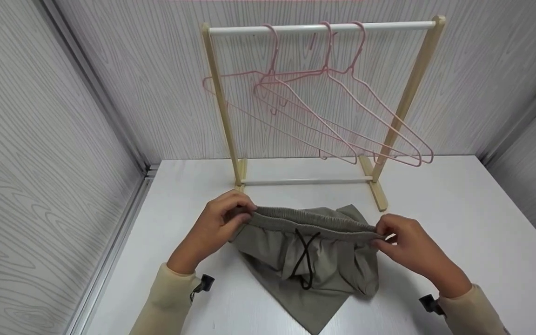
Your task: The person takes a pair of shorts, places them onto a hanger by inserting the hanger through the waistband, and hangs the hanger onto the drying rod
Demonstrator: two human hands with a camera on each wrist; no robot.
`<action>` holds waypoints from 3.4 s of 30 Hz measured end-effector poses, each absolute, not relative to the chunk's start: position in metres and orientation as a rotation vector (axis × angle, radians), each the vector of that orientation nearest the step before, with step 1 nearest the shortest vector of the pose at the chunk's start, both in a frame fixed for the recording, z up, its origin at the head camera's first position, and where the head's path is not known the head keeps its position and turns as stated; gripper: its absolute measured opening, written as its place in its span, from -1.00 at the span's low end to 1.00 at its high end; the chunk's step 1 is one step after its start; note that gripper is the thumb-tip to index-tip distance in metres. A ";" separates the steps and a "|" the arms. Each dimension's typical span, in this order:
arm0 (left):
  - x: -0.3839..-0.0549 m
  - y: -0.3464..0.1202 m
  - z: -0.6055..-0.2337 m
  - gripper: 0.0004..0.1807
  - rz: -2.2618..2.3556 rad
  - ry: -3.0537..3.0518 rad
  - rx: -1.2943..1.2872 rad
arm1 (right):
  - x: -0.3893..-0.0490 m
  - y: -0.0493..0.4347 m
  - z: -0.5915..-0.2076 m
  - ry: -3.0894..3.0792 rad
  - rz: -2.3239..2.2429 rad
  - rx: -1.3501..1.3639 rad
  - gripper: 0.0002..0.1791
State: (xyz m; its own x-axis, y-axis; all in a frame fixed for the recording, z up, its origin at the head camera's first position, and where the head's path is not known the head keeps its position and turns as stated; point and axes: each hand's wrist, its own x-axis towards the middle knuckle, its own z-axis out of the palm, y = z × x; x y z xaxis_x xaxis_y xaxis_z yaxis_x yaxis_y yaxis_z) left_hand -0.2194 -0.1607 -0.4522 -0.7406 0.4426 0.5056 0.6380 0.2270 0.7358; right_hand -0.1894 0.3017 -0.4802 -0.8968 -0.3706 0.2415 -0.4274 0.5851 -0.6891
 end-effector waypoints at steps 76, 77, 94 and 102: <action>-0.218 -0.155 -0.456 -0.86 -1.334 -2.348 -1.050 | -0.311 0.198 -0.368 -2.599 1.500 0.718 -0.53; -0.218 -0.155 -0.455 -0.86 -1.341 -2.348 -1.052 | -0.312 0.198 -0.369 -2.603 1.541 0.716 -0.53; -0.219 -0.155 -0.455 -0.89 -1.312 -2.365 -1.050 | -0.312 0.196 -0.381 -2.615 2.017 0.666 -0.37; -0.221 -0.156 -0.459 -0.89 -1.306 -2.359 -1.059 | -0.311 0.195 -0.382 -2.595 2.075 0.653 -0.41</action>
State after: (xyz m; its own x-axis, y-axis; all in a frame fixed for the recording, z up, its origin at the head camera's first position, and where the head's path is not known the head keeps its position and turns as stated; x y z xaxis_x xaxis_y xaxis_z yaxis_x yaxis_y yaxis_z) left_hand -0.2206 -0.1557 -0.4587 -0.7069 0.4776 0.5217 0.6956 0.3361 0.6350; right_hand -0.3106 0.1952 -0.3816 -0.8970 -0.4395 0.0475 -0.1430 0.1869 -0.9719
